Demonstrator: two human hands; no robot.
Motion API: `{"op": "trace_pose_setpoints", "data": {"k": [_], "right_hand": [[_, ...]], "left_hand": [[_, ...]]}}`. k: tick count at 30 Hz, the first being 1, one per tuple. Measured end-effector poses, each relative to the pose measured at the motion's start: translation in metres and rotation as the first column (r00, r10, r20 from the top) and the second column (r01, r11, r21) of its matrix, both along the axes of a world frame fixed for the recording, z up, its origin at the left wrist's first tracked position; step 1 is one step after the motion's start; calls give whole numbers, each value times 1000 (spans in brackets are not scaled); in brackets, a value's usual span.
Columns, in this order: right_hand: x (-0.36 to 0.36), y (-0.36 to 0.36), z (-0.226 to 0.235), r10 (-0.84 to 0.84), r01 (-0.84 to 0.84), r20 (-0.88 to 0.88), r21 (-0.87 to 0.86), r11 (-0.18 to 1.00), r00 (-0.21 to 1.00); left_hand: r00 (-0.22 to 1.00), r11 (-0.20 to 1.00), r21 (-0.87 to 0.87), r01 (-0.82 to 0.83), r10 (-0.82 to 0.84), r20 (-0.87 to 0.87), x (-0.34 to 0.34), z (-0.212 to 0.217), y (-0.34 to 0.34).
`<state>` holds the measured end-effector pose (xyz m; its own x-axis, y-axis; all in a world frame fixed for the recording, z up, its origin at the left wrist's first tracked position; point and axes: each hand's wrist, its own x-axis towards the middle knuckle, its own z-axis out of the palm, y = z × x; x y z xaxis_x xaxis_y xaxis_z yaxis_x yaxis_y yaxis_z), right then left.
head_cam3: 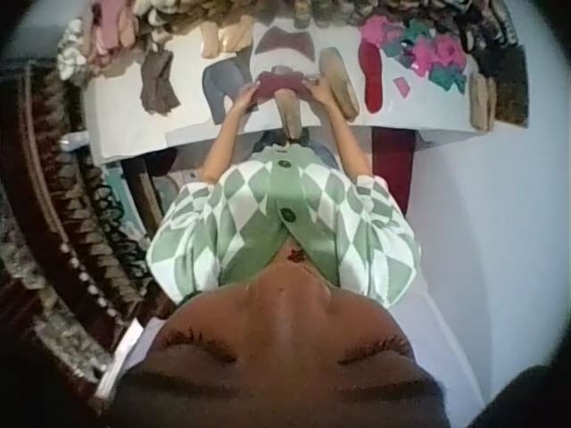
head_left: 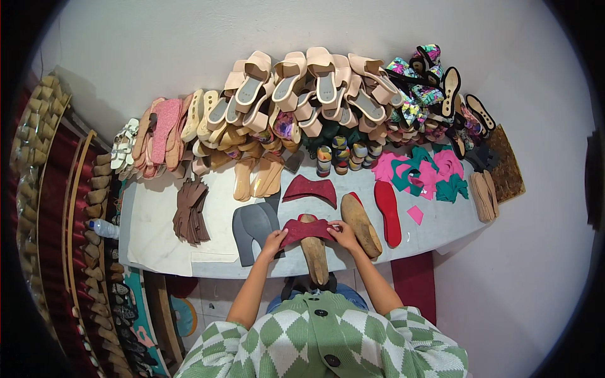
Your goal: Assembling shoe uppers onto lasts and organizing shoe components on a work table.
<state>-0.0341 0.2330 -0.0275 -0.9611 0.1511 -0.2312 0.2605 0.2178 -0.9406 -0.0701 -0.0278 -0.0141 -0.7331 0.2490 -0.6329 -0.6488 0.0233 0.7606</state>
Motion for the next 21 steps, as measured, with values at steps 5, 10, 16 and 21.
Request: {"op": "trace_pose_setpoints", "data": {"k": [5,10,16,21], "right_hand": [[2,-5,1,5,-3,-67,31,1000,998],[7,-8,5,-4,3,-62,-14,1000,998],[12,-8,-10,-15,9,-93,-64,998,996],[12,-20,-24,-54,51,-81,-31,998,995]], "left_hand": [[993,991,-129,-44,28,-118,7,-19,0],[980,966,-257,-21,-31,-196,8,-31,-4],[984,936,-352,14,-76,-162,7,-27,2],[931,884,-453,-116,-63,-360,9,-49,2]]}}
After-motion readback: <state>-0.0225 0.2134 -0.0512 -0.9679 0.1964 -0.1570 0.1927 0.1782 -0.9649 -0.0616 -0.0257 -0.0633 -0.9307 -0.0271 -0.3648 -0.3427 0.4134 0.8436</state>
